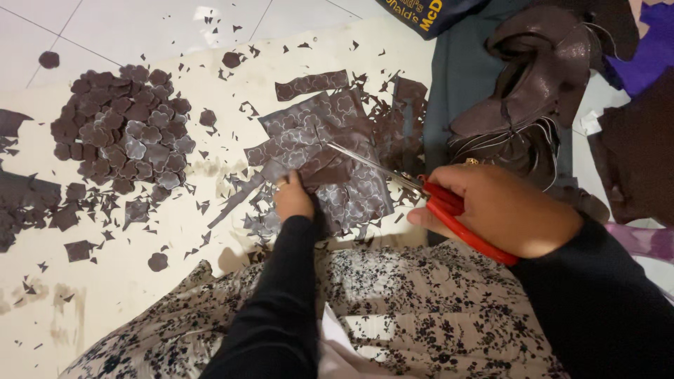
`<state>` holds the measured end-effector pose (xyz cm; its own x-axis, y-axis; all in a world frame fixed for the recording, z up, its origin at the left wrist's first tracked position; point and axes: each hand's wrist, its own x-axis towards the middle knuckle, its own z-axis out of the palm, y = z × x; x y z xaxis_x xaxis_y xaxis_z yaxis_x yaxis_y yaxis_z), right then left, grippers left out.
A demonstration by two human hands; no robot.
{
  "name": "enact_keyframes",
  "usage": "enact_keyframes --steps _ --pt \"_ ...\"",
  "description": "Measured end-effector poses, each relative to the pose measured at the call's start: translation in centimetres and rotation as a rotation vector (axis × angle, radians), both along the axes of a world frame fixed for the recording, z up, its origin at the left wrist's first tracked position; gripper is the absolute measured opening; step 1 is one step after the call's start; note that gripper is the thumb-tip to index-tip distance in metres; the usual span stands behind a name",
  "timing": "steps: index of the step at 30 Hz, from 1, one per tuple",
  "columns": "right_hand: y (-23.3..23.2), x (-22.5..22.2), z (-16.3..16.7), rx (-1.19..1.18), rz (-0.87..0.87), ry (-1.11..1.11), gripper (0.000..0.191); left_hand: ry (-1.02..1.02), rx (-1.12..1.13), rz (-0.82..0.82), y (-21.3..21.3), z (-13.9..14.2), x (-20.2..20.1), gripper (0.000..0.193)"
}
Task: The person uses red-handled scissors to cut flower-shaped pieces from a brown patterned sheet of material. They hold the sheet with the left hand and cut along the outlines, then place the cut pieces on the floor.
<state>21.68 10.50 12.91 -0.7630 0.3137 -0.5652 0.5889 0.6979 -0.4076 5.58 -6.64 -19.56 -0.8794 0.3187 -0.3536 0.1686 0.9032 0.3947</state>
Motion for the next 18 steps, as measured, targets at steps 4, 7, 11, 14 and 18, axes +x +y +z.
enact_keyframes --steps 4,7,11,14,18 --pt "0.3 0.4 -0.1 -0.005 0.037 0.12 0.052 -0.046 -0.129 -0.257 -2.2 2.2 -0.6 0.074" --pt "0.6 0.3 -0.1 0.004 0.024 0.084 0.051 0.572 0.159 -0.34 -2.9 3.0 -0.1 0.07" --pt "0.7 0.4 -0.1 0.014 -0.007 0.002 0.052 0.379 0.295 -0.059 -4.1 1.7 -2.8 0.028" --pt "0.7 0.8 -0.1 -0.009 -0.011 0.066 0.051 0.443 0.147 0.119 -6.1 0.7 -5.3 0.024" --pt "1.2 1.0 0.3 -0.015 -0.068 0.048 0.051 0.424 0.1 0.171 -8.8 0.0 -5.5 0.04"
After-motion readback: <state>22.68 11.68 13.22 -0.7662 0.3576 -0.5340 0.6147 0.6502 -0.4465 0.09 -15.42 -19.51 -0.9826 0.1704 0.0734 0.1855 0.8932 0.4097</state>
